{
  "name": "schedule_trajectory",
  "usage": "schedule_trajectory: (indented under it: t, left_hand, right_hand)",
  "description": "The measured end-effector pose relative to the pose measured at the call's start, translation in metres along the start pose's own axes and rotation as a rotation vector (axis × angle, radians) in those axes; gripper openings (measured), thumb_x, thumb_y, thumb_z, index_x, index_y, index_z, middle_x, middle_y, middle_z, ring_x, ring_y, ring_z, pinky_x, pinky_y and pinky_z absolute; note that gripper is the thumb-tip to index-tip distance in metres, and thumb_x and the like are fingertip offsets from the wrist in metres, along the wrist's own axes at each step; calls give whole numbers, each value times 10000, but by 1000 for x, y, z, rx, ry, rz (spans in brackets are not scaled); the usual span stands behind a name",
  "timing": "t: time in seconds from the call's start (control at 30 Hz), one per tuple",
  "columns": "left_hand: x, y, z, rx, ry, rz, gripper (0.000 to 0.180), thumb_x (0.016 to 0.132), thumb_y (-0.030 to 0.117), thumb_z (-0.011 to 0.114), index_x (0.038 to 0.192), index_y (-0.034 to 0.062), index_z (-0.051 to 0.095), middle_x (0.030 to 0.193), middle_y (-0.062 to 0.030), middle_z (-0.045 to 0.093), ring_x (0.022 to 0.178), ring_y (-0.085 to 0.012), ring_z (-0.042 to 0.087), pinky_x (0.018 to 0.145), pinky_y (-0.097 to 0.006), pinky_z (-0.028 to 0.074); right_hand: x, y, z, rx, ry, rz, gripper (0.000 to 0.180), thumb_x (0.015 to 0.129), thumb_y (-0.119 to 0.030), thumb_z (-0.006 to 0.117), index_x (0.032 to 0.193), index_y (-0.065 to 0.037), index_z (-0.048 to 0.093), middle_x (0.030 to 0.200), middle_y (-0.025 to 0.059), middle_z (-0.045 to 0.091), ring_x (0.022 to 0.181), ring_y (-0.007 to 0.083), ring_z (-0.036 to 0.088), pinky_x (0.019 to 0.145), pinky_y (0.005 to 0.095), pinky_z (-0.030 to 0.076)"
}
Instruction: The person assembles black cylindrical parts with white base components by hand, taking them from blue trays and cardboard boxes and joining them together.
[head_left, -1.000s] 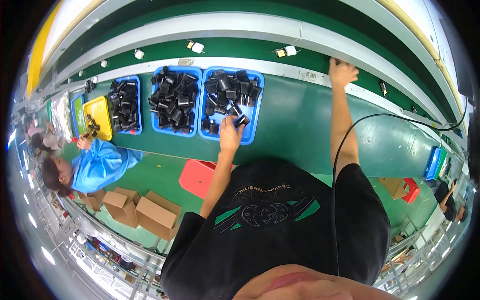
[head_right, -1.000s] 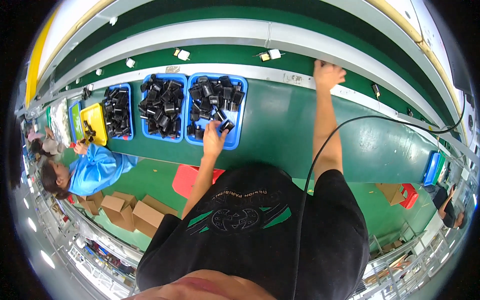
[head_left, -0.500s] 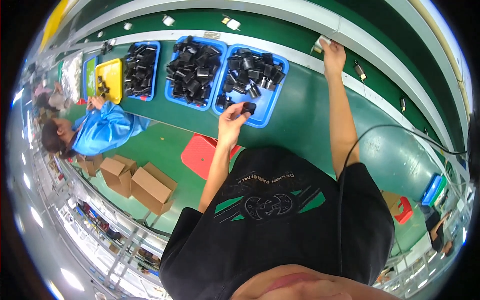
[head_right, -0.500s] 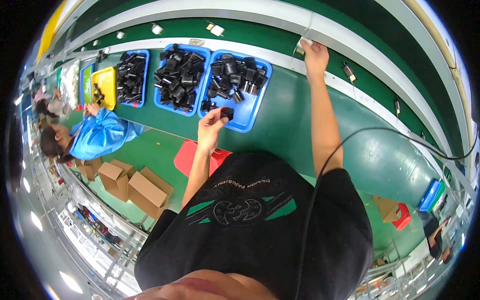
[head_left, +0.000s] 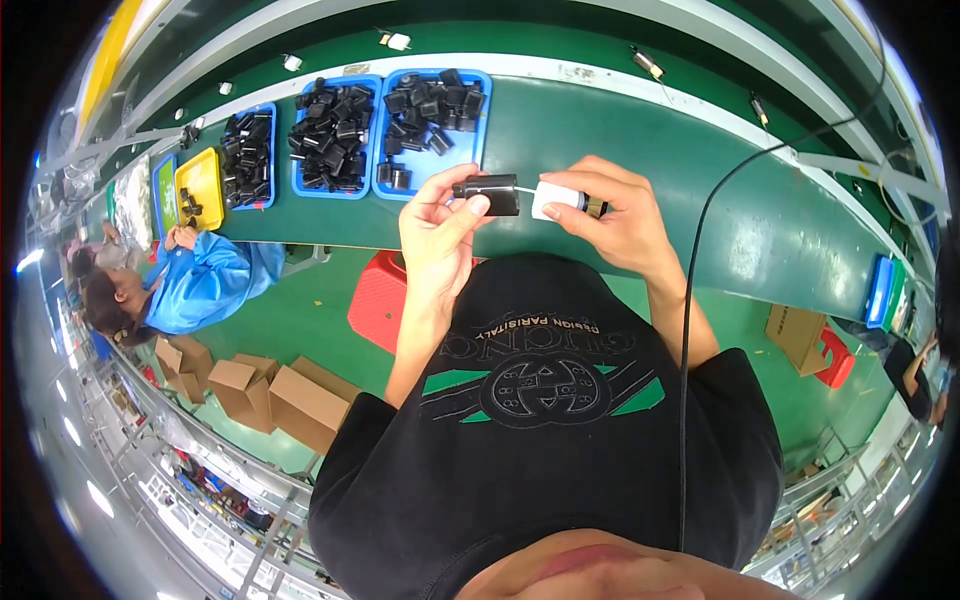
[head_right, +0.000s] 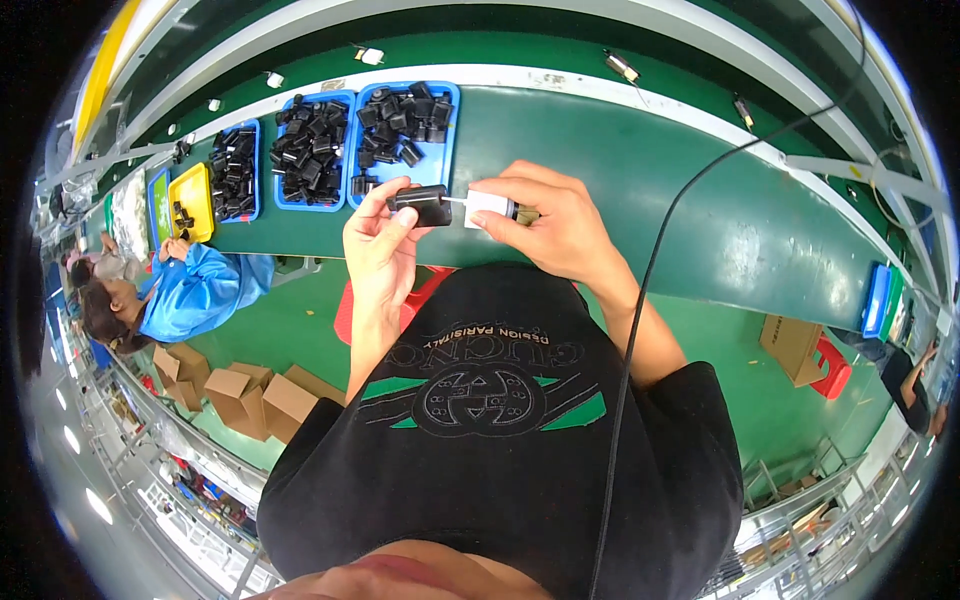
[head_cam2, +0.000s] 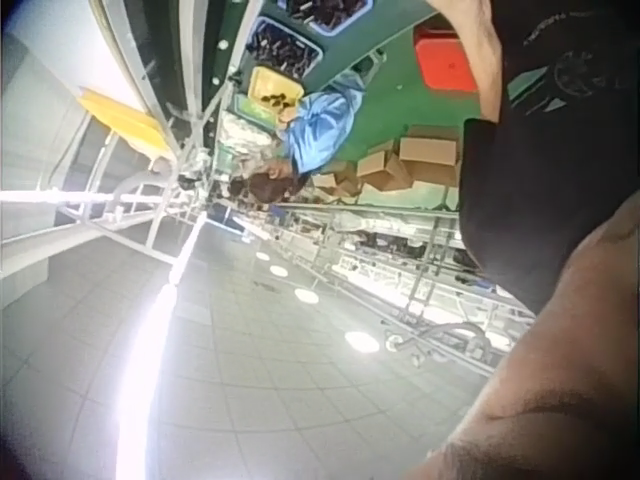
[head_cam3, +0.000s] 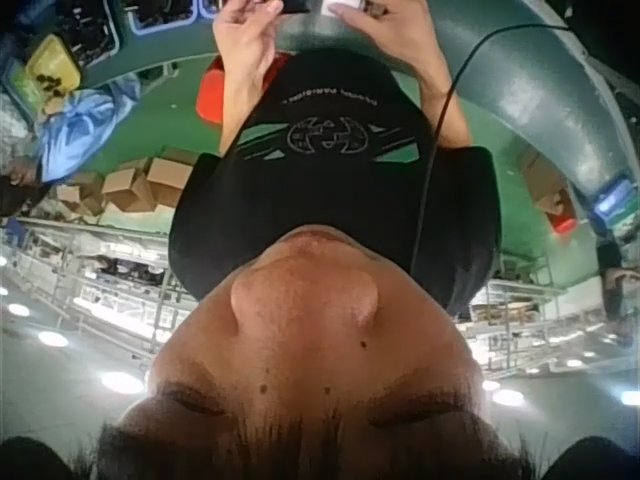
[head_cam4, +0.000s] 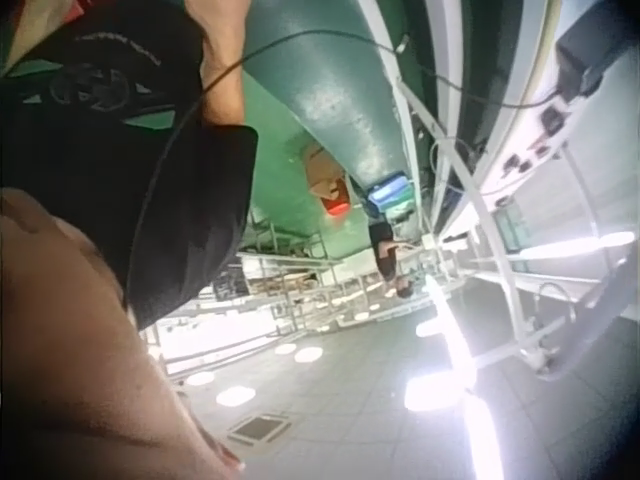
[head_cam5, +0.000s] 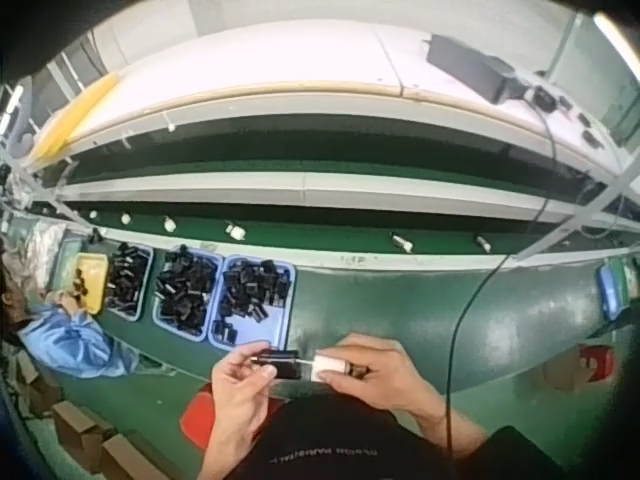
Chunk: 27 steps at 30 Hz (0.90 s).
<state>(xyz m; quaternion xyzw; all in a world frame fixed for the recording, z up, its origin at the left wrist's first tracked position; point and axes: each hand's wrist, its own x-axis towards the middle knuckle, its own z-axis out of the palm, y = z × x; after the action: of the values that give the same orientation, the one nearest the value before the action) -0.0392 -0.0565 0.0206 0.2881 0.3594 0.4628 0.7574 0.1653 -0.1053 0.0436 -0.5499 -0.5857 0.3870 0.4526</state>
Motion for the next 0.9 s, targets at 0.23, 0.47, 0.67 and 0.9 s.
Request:
schedule_trajectory:
  t: [0.23, 0.47, 0.67, 0.9]
  left_hand:
    - [-38, -14, 28, 90, -65, -9, 376, 777, -108, 664, 1137, -74, 562, 1047, -164, 620, 873, -198, 661, 759, -292, 581]
    - [-59, -10, 40, 97, -134, -54, 371, 768, -117, 667, 1121, -77, 564, 1034, -168, 623, 877, -208, 662, 736, -300, 594]
    - [-74, -9, 53, 132, -173, 12, 385, 753, -128, 678, 1121, -84, 574, 1031, -168, 625, 906, -211, 654, 769, -298, 583]
    - [-96, 7, 82, 490, -209, 322, 392, 720, -86, 733, 1093, -49, 622, 1021, -138, 640, 888, -195, 657, 748, -277, 555]
  right_hand:
    - [-43, -12, -14, -31, 60, -96, 285, 725, -36, 747, 1000, -2, 679, 805, 82, 643, 671, 157, 579, 559, 262, 439]
    - [-69, -12, -11, -52, 153, -184, 306, 713, -25, 753, 1008, 3, 678, 812, 87, 645, 679, 162, 579, 574, 259, 440]
    - [-81, -24, -14, -54, 81, -218, 429, 698, -74, 776, 1107, -31, 655, 804, 68, 599, 681, 166, 547, 571, 273, 432]
    - [-81, -20, 3, 123, 147, -290, 527, 661, -129, 802, 1144, -10, 628, 863, 74, 599, 771, 185, 585, 640, 284, 476]
